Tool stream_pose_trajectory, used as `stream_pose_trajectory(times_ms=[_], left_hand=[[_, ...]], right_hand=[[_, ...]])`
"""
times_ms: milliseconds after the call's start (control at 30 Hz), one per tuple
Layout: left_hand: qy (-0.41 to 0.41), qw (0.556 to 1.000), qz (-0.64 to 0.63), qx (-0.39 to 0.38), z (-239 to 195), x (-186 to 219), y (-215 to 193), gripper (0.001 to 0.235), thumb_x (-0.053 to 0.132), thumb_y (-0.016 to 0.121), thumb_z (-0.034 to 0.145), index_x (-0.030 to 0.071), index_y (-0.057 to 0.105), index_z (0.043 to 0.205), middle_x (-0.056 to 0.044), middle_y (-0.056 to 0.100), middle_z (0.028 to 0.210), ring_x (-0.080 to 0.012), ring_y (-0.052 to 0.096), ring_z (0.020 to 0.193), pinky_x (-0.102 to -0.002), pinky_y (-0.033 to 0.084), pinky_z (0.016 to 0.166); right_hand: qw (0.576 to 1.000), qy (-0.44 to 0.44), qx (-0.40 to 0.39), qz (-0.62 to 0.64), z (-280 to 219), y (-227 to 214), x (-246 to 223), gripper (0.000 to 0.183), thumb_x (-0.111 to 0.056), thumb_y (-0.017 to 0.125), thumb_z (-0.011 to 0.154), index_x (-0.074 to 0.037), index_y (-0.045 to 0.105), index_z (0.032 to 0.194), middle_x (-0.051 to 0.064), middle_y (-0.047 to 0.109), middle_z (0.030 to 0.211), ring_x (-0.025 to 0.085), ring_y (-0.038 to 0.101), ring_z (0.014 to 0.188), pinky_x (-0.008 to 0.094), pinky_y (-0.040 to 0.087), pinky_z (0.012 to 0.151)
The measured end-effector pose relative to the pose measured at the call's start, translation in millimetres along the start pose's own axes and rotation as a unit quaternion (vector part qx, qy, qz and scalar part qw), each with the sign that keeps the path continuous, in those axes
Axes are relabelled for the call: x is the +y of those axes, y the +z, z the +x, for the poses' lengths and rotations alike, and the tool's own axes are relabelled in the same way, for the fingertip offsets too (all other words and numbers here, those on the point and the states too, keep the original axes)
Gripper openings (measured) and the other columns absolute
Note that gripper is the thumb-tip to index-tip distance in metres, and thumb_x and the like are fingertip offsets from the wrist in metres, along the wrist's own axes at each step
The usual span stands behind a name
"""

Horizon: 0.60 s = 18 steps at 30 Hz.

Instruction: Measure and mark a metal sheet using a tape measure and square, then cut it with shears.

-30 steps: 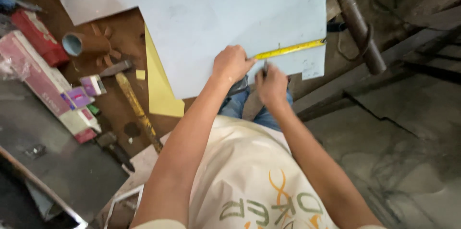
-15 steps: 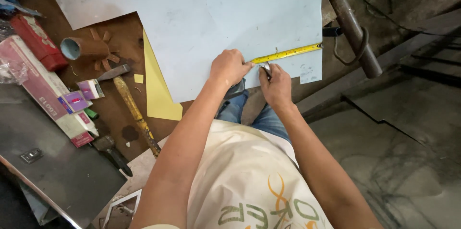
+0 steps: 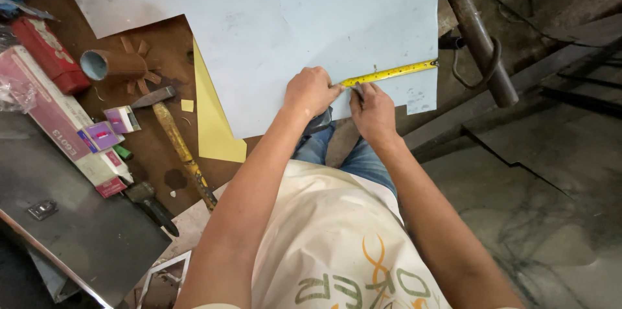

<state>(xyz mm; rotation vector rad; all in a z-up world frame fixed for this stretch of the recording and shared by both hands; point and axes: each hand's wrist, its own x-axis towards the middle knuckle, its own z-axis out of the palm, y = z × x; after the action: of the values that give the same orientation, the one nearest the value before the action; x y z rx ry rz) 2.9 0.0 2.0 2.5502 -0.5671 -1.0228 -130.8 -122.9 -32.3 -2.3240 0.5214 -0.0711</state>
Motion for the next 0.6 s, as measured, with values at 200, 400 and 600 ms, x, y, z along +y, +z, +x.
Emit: stream_pose_trajectory(times_ms=[200,400,600], left_hand=[[0.012,1.000,0.001,0.002,4,-2,1,0.045,0.046,0.077,0.085,0.002,0.077,0.077,-0.024,0.072,0.082,-0.0411,0.071,0.079,-0.050,0.058,0.073],[0.011,1.000,-0.001,-0.011,4,-4,1,0.045,0.048,0.077,0.082,0.003,0.078,0.079,-0.023,0.074,0.086,-0.0407,0.072,0.082,-0.050,0.058,0.075],[0.070,0.995,-0.011,-0.068,9,0,-10,0.046,0.052,0.076,0.084,0.006,0.081,0.079,-0.021,0.073,0.077,-0.0364,0.071,0.071,-0.046,0.058,0.071]], right_hand=[[0.993,-0.034,-0.068,-0.088,6,2,10,0.012,-0.012,0.065,0.094,-0.001,0.063,0.092,0.020,0.067,0.091,0.044,0.065,0.083,0.053,0.052,0.074],[0.995,0.004,-0.071,-0.065,-9,-5,26,0.022,-0.020,0.069,0.094,0.001,0.063,0.090,0.024,0.066,0.088,0.048,0.063,0.083,0.055,0.051,0.071],[0.995,0.079,-0.014,0.052,-42,-24,17,0.023,-0.022,0.068,0.094,0.002,0.067,0.095,0.026,0.068,0.088,0.047,0.065,0.084,0.050,0.052,0.071]])
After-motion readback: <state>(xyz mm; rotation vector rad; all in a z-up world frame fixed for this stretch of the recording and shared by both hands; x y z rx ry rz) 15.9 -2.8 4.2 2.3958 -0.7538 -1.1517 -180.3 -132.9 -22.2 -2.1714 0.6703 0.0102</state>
